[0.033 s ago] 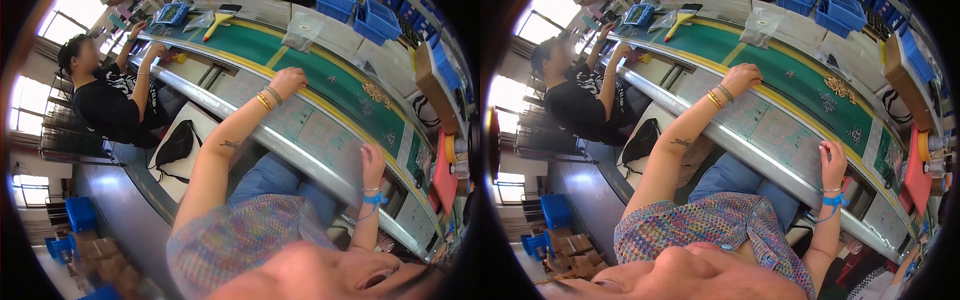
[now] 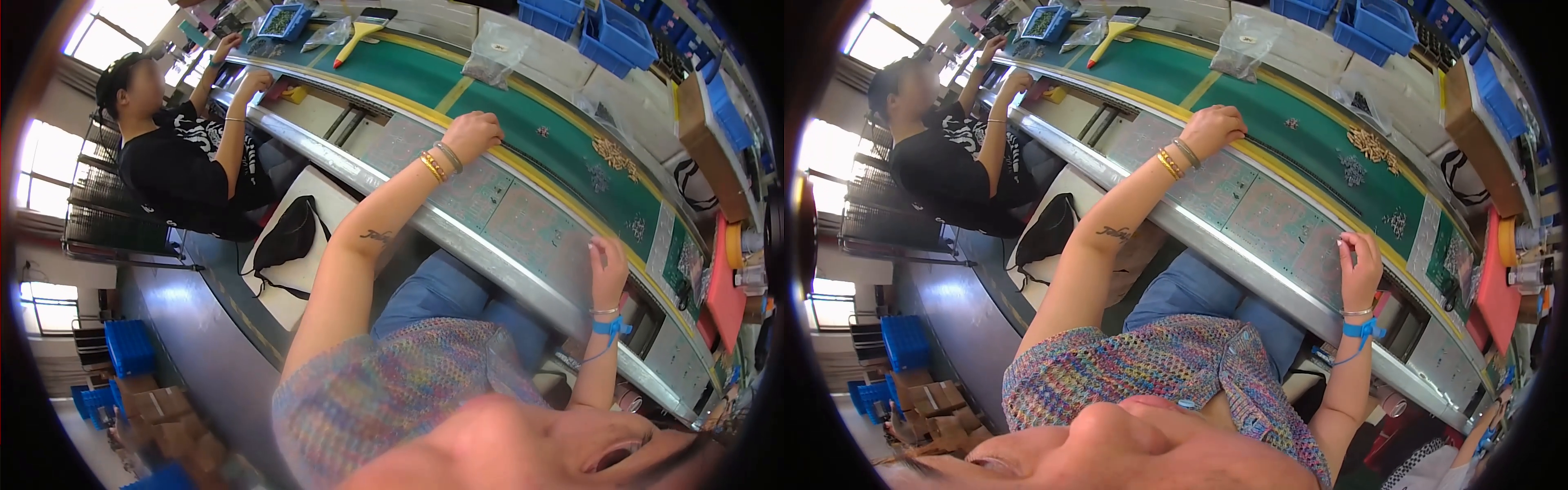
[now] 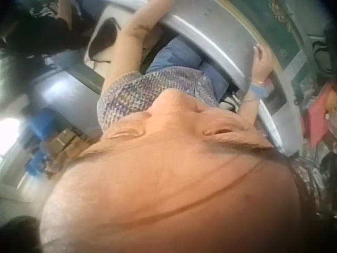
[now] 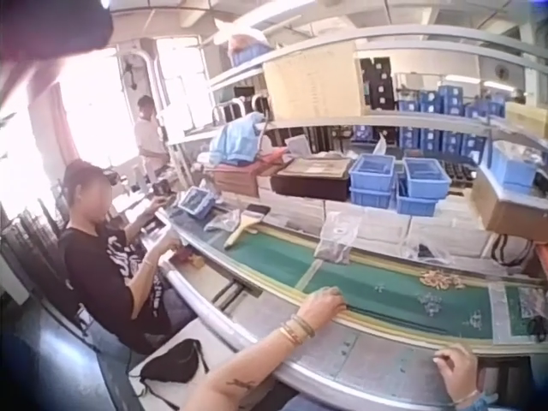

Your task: The person assembles circuit boards by picking small electronic components from the assembly line surface and inserting them into printed circuit boards by hand.

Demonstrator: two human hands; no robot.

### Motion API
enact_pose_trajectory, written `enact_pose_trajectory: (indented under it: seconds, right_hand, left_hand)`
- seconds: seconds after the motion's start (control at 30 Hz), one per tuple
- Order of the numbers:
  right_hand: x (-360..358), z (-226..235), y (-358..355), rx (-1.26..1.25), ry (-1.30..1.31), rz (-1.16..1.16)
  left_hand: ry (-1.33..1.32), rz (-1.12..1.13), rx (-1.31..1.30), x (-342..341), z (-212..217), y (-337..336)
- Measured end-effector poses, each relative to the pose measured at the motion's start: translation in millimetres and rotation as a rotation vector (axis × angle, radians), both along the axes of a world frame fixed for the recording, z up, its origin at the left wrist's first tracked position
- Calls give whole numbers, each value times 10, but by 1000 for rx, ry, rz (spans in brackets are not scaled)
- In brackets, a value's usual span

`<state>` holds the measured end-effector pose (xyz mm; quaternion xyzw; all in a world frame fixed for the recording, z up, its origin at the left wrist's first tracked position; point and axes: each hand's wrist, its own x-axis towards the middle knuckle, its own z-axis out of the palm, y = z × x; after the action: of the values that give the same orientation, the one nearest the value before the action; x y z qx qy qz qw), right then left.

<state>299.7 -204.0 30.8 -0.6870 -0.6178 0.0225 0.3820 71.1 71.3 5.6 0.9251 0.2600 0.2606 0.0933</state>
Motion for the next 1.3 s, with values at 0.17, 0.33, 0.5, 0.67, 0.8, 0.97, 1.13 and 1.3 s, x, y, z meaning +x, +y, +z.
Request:
enact_pose_trajectory:
  seconds: [0.17,0.33,0.5,0.67,0.8,0.97,1.13,1.3]
  right_hand:
    - [-67,23,-20,-27,0,8]
    - [-156,76,-81,-26,-55,29]
    - [-246,41,55,-74,-16,121]
    - [-271,-99,117,-94,-20,104]
    - [-320,-164,126,-95,-67,121]
    - [-347,-161,71,-127,-69,103]
    - [-346,-163,83,-105,-99,64]
    - [-343,-189,120,-97,-106,59]
  left_hand:
    - [-62,-9,-64,-124,91,-74]
    - [-214,-18,-377,-477,289,-276]
    - [-196,115,-655,-1083,234,-532]
    - [-240,124,-702,-1226,54,-619]
    - [-249,153,-733,-1239,7,-688]
    - [-255,159,-736,-1283,-20,-704]
    - [-262,159,-739,-1287,-2,-699]
    - [-276,158,-739,-1284,-25,-698]
